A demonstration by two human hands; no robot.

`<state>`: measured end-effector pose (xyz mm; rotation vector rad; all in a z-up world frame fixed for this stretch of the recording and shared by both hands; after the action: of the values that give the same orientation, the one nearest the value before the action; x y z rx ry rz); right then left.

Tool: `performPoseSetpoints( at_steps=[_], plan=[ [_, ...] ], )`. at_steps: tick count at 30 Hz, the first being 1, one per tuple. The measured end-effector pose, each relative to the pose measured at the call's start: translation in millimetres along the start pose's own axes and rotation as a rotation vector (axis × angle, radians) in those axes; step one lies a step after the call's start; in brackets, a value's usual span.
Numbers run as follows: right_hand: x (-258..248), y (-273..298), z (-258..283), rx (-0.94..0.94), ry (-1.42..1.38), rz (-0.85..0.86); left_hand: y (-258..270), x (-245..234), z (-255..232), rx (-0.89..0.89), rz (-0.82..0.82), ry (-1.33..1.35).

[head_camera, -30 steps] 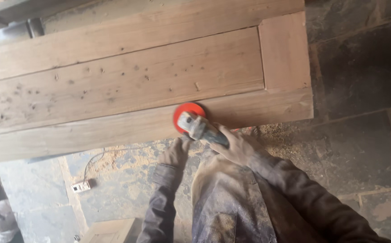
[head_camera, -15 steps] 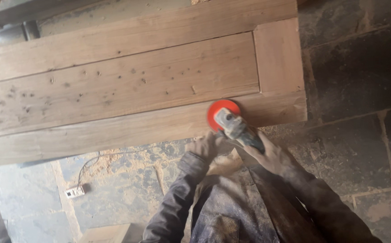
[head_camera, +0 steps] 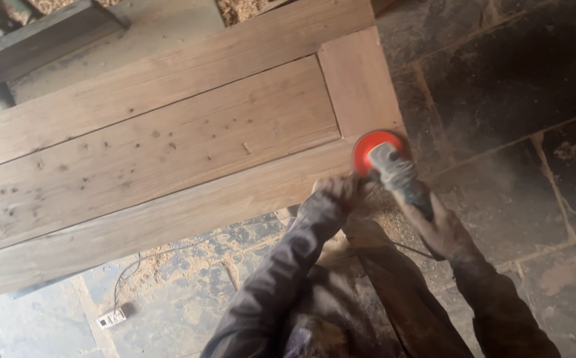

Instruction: The person uses an angle grinder with a sanding disc to smooth the surface of a large wooden panel. They move the tool systematically across the wood, generating sawdust as they work.

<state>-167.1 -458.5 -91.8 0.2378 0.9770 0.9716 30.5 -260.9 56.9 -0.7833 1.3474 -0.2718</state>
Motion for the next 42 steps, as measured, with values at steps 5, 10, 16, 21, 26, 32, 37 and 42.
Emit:
performPoseSetpoints(
  at_steps=[5, 10, 16, 21, 26, 32, 37, 42],
  plan=[
    [-47.2, 2.5, 60.5, -0.487, 0.191, -0.309, -48.6, 68.4, -2.0, -0.167, 0.325, 0.255],
    [-51.9, 15.7, 52.2, -0.006, -0.021, -0.188, -42.7, 69.6, -15.5, -0.075, 0.342, 0.222],
    [-37.7, 50.2, 74.6, -0.096, -0.133, -0.153, -2.8, 55.8, -28.6, 0.066, 0.355, 0.132],
    [-41.4, 4.5, 50.8, 0.032, 0.044, -0.167, -25.7, 101.7, -14.2, 0.102, 0.433, 0.100],
    [-35.5, -10.5, 28.8, -0.199, 0.073, -0.203, -33.6, 93.3, -19.1, 0.217, 0.313, -0.038],
    [-24.5, 46.0, 37.4, -0.307, 0.016, -0.157, 19.2, 52.5, -37.5, 0.086, 0.434, 0.195],
    [17.0, 54.1, 66.4, -0.116, 0.042, -0.005, 54.8, -10.9, -0.3, -0.085, 0.416, 0.205],
    [116.3, 82.0, 167.2, -1.395, 0.893, -0.166, 151.6, -35.8, 66.2, -0.988, 0.877, 0.287]
  ],
)
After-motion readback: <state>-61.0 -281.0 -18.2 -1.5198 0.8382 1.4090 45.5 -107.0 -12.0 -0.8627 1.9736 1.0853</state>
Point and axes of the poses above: each hand's wrist, its own y-axis away from the middle knuckle, its own x-axis out of the palm, z = x × y, the point moved 8 cm from there along -y, towards the middle knuckle, and after that the axes turned 10 degrees about -z, right-handed, at the moved point
